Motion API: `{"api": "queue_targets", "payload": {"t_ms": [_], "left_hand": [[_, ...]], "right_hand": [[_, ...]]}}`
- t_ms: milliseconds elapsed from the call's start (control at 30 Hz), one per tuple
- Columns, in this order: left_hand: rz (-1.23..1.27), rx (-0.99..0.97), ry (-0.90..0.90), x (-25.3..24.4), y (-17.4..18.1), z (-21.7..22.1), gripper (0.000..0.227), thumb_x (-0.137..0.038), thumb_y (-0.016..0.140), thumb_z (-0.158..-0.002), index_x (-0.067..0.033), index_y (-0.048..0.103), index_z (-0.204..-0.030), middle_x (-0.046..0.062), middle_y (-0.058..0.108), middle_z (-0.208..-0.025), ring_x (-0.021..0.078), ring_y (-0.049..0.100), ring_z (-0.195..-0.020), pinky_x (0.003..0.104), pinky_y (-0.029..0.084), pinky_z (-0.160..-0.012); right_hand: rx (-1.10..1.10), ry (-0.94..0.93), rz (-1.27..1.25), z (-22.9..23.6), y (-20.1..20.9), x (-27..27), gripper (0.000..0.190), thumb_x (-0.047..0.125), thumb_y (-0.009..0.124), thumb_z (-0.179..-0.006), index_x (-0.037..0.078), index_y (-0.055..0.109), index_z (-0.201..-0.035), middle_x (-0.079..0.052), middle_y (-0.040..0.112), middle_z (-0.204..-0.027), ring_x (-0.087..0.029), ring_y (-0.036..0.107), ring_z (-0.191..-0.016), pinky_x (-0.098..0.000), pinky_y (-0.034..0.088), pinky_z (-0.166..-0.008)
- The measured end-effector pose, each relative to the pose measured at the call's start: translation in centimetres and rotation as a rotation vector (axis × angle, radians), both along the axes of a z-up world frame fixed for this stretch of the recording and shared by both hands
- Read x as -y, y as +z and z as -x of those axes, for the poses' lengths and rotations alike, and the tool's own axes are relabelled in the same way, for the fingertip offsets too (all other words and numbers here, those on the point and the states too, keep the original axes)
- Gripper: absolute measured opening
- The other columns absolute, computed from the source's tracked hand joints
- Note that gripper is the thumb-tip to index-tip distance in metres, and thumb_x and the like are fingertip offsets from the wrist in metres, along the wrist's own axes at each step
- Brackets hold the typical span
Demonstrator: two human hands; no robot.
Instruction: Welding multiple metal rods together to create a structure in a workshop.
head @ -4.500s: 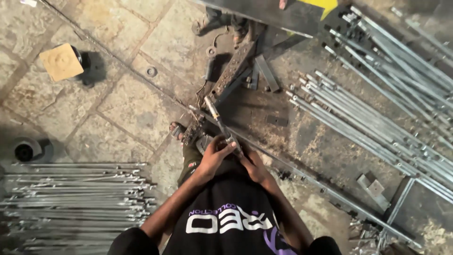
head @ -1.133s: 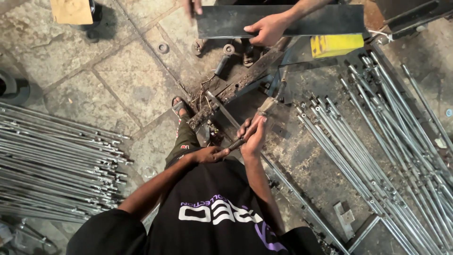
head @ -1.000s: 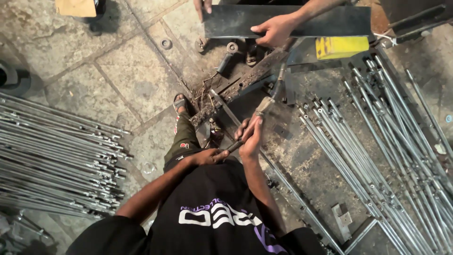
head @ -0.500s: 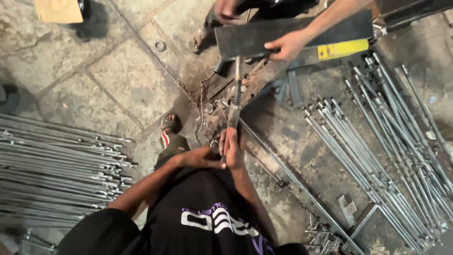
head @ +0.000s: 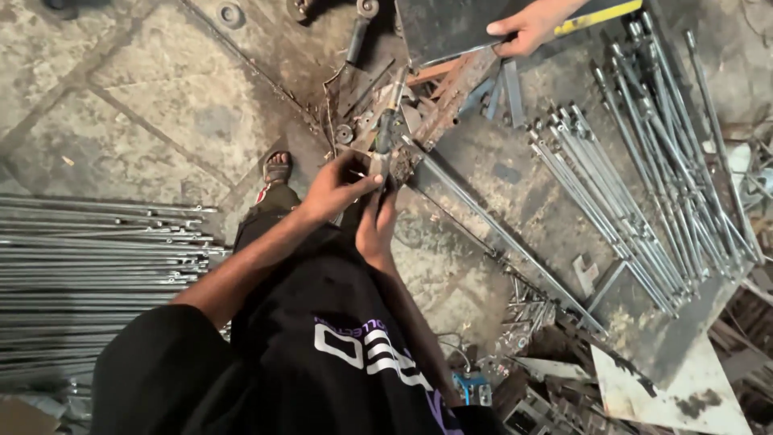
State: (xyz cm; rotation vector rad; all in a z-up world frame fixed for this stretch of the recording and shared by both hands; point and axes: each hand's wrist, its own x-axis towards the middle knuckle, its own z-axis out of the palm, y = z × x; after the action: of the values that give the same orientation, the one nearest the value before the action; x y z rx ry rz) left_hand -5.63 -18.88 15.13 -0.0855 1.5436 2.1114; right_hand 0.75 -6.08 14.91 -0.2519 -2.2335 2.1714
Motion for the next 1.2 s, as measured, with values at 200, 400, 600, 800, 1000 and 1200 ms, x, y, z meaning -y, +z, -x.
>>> {"api": "queue_targets", "payload": {"t_ms": [200,400,600,800,1000,1200], "left_hand": [[0.417,-0.126,0.168,0.0,1.6,1.7,0.059,-0.044,0.082,-0.084,0.0007,0.062,-0.117,0.012,0.074,-0.097,0.021,0.072,-0.086,0.039,0.058,-0.079],[0.556,-0.212,0.18,0.3,0.0,2.4,0.057,-0.048,0.073,-0.091,0.0026,0.066,-0.117,0.023,0.072,-0.099,0.0346,0.073,-0.09,0.045,0.057,-0.08],[0.588,-0.149,0.174,0.9,0.6,3.4,0.053,-0.048,0.067,-0.094,0.0003,0.066,-0.116,0.024,0.072,-0.097,0.0397,0.07,-0.092,0.048,0.053,-0.083],[0.582,-0.222,0.154,1.0,-0.3,4.2,0.056,-0.049,0.065,-0.096,0.0013,0.066,-0.121,0.026,0.071,-0.107,0.0438,0.067,-0.102,0.051,0.052,-0.088],[0.587,-0.284,0.141,0.7,-0.3,4.8,0.057,-0.048,0.065,-0.095,0.0022,0.064,-0.122,0.026,0.07,-0.111,0.0445,0.066,-0.104,0.052,0.051,-0.089],[0.61,-0.252,0.084,1.0,-0.3,5.1,0.055,-0.049,0.064,-0.095,0.0024,0.064,-0.116,0.026,0.069,-0.105,0.0446,0.066,-0.098,0.053,0.05,-0.084]], "right_hand": [[0.01,0.001,-0.337,2.2,-0.5,2.1,0.05,0.033,0.049,-0.109,-0.001,0.041,-0.145,-0.019,0.066,-0.124,-0.031,0.067,-0.112,-0.0412,0.054,-0.094],[0.198,-0.062,-0.266,3.2,-6.9,3.0,0.043,0.028,0.053,-0.105,0.004,0.049,-0.14,-0.014,0.067,-0.127,-0.029,0.068,-0.113,-0.0426,0.056,-0.095],[0.292,-0.193,0.956,3.9,-9.2,3.2,0.05,0.044,0.036,-0.117,0.009,0.048,-0.15,-0.009,0.057,-0.144,-0.025,0.053,-0.131,-0.0379,0.04,-0.113],[0.304,-0.254,0.973,4.5,-11.3,2.7,0.046,0.044,0.037,-0.112,0.015,0.048,-0.145,-0.008,0.057,-0.14,-0.025,0.055,-0.127,-0.0386,0.042,-0.11],[0.187,-0.292,0.669,4.4,-12.2,2.3,0.042,0.036,0.038,-0.113,0.015,0.044,-0.149,-0.011,0.054,-0.138,-0.026,0.055,-0.125,-0.0415,0.043,-0.108],[0.162,-0.213,0.559,4.2,-11.2,2.7,0.041,0.03,0.036,-0.114,0.014,0.038,-0.152,-0.013,0.053,-0.14,-0.026,0.054,-0.127,-0.0404,0.044,-0.109]]}}
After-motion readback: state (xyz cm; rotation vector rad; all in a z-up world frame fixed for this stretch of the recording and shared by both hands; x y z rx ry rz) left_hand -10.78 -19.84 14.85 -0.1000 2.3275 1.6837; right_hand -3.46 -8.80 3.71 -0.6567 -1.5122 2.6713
